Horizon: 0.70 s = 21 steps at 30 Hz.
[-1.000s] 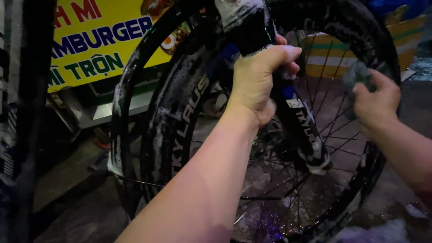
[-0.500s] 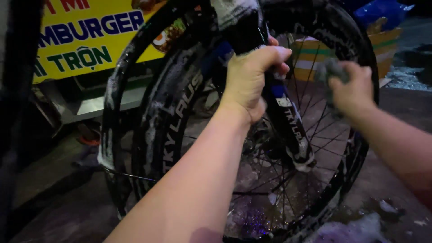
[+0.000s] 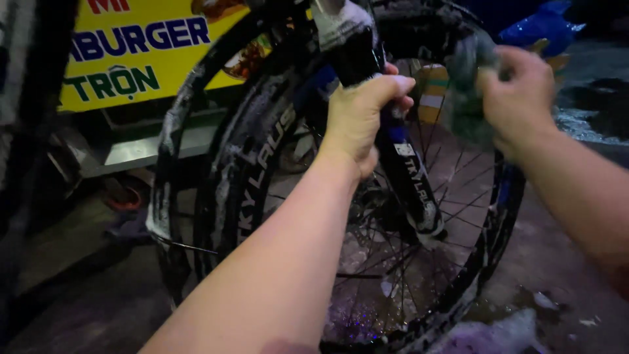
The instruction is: Washing the front wheel, suspension, and frame of a bicycle using soapy water and a cloth.
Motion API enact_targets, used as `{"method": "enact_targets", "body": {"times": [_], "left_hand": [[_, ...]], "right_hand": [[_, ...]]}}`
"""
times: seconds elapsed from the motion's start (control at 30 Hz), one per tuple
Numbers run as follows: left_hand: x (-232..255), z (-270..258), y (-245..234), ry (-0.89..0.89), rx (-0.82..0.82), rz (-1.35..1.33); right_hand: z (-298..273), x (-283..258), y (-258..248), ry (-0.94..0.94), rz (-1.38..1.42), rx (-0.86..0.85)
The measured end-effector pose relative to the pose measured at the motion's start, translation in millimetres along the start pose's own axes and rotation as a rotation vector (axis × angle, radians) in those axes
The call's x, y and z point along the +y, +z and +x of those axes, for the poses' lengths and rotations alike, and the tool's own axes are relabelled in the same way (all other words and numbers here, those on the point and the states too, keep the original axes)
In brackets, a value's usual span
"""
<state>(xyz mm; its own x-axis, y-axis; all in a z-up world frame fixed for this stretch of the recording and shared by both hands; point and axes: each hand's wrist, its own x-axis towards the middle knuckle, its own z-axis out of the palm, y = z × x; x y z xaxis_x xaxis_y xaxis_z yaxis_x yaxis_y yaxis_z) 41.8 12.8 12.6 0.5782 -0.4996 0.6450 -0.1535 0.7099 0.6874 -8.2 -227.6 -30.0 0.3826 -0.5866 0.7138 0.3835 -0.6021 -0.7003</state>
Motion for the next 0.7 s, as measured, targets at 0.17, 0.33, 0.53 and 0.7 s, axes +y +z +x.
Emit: {"method": "enact_targets", "body": {"times": [0.17,0.33,0.53,0.7], "left_hand": [[-4.4,7.5,-4.3,0.051,0.022,0.029],[-9.0,1.7,-2.2,0.093,-0.033,0.043],[-6.1,-5.1,-2.5,0.033,-0.018,0.039],[-8.9,-3.4,-1.6,0.050,-0.004,0.067]], "right_hand": [[18.8,62.3,53.4,-0.319,-0.248,0.081],[-39.8,41.3,34.2,-0.463,-0.503,-0.067],[-25.4,18.1,22.8,0.137,-0.134,-0.162],[2.6,-36.2,32.5,-0.074,0.065,-0.081]]}}
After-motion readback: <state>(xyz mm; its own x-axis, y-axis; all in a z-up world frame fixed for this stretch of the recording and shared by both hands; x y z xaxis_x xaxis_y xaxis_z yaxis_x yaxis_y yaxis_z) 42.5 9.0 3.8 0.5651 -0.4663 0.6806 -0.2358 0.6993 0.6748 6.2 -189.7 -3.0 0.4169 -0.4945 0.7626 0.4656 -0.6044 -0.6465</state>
